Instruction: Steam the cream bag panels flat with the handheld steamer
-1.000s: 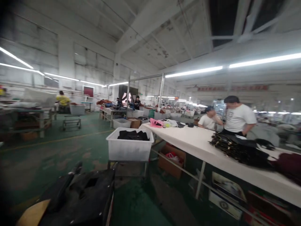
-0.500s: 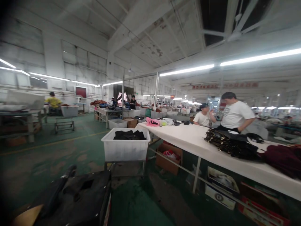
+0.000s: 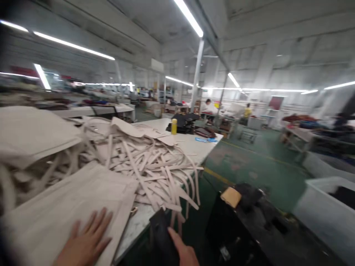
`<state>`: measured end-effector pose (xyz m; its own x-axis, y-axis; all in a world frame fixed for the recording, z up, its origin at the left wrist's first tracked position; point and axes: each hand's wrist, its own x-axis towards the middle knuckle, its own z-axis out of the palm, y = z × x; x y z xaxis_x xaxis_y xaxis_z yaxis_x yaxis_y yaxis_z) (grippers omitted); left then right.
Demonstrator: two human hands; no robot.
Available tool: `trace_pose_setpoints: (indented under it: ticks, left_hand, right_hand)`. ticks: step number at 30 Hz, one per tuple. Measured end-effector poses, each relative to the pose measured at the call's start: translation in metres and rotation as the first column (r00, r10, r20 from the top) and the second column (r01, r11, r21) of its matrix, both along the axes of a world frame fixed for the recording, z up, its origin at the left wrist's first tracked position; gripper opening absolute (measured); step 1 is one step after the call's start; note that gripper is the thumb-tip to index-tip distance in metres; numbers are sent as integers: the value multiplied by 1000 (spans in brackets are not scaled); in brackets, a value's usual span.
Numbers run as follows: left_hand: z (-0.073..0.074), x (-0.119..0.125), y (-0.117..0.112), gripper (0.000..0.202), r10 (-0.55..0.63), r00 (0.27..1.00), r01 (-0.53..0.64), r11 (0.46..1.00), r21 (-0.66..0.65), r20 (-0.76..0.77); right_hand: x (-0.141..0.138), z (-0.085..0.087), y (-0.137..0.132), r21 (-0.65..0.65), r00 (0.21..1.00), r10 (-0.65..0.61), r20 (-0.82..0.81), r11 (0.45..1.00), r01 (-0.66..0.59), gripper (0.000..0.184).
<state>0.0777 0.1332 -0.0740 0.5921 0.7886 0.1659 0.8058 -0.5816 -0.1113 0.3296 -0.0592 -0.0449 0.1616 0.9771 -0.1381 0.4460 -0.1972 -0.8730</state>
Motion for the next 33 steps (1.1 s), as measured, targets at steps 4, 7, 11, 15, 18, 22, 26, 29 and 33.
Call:
trace_pose_setpoints:
  ticks: [4,7,11,15,18,22,26,29,33]
  left_hand:
    - [-10,-10,-5,57,28,999,-30,998,-48,-32]
    - [-12,-1,-14,62,5,999,-3,998,-69,36]
    - [-10,-1,-23,69,-8,993,20,995,-98,121]
    - [-6,-3,-23,67,1,989,21,989,-149,145]
    - [-2,-2,-23,64,-3,988,31,984,-178,155]
    - [1,-2,-24,63,0,984,33,983,-179,180]
    - [-2,-3,-25,62,-6,982,39,985,-170,191]
    - [-3,-2,-25,62,-5,981,38,986,-164,196]
    - [1,0,-28,59,-9,975,45,987,-157,222]
  right_hand:
    - [-9,21,28,73,995,49,-83,996,-43,70]
    - [-18,41,52,-2,967,114,-228,993,-118,70]
    - [-28,40,95,-131,917,192,-350,959,-251,54]
    - [-32,21,135,-140,907,186,-379,957,-255,38]
    - [-35,15,154,-88,915,164,-368,974,-210,38]
    - [-31,23,152,-24,927,141,-347,987,-159,44]
    - [-23,31,128,-90,913,206,-352,963,-253,45]
    - [-26,32,124,-162,895,264,-360,927,-339,43]
    - [-40,30,148,-168,896,284,-342,919,-356,32]
